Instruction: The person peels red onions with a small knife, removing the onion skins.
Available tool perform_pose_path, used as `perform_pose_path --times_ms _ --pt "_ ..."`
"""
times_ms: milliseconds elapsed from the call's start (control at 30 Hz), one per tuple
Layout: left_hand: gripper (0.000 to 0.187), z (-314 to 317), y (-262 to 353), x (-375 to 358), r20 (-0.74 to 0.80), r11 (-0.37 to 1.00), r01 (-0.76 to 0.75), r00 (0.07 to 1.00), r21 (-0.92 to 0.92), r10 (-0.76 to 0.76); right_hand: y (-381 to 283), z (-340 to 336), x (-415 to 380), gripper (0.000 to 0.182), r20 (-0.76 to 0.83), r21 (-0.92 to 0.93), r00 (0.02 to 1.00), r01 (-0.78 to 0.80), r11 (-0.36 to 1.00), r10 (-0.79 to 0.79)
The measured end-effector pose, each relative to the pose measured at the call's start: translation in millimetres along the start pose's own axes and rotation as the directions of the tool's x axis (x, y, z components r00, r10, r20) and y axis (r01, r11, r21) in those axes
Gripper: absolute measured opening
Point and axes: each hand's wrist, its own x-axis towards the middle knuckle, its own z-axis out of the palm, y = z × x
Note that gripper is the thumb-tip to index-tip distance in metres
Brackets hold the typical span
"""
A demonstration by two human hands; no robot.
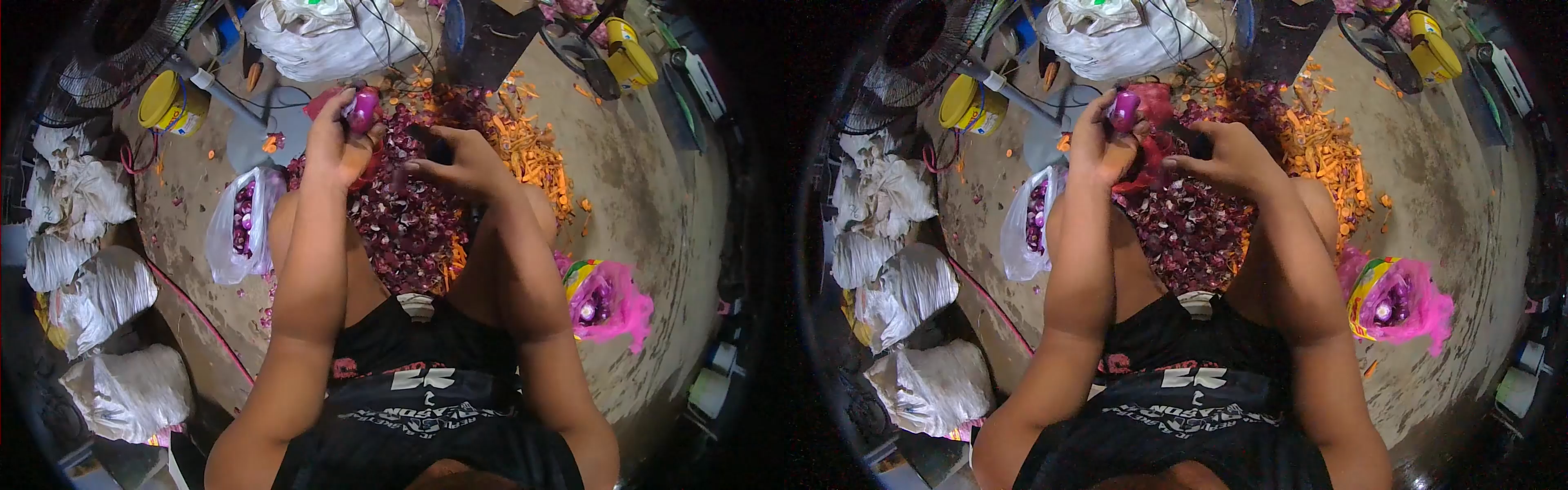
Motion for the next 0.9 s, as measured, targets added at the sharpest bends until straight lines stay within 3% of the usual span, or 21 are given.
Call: perform_pose_path --times_ms 67,167,267,333,567,900 --pt "0.019 4.3 -3.0 -2.3 -0.036 0.998 -0.030 0.999 0.056 0.032 13.8 6.0 3.2 0.066 -0.118 -0.055 0.979 0.159 0.986 -0.164" --pt "0.020 15.6 -5.1 -14.2 0.033 0.988 -0.091 0.996 0.122 0.087 12.5 11.7 5.3 0.070 -0.183 0.011 0.977 0.114 0.993 -0.110" --pt "0.019 15.4 -9.1 -13.6 0.101 0.969 -0.144 0.987 0.202 0.126 -3.0 13.7 8.0 0.071 -0.086 0.145 0.995 -0.044 0.988 0.057" --pt "0.018 10.2 -11.3 -10.5 0.165 0.955 -0.170 0.977 0.242 0.132 -4.7 15.8 11.2 0.070 -0.120 0.099 0.992 -0.032 0.995 0.044" --pt "0.018 14.2 -17.5 -12.3 0.153 0.938 -0.234 0.968 0.255 0.200 -11.1 14.4 14.4 0.061 -0.137 0.039 0.988 -0.069 0.997 0.074" --pt "0.018 12.5 -16.4 -12.1 0.147 0.929 -0.262 0.962 0.263 0.230 -8.9 16.3 15.1 0.066 -0.134 -0.118 0.987 -0.104 0.988 0.088"
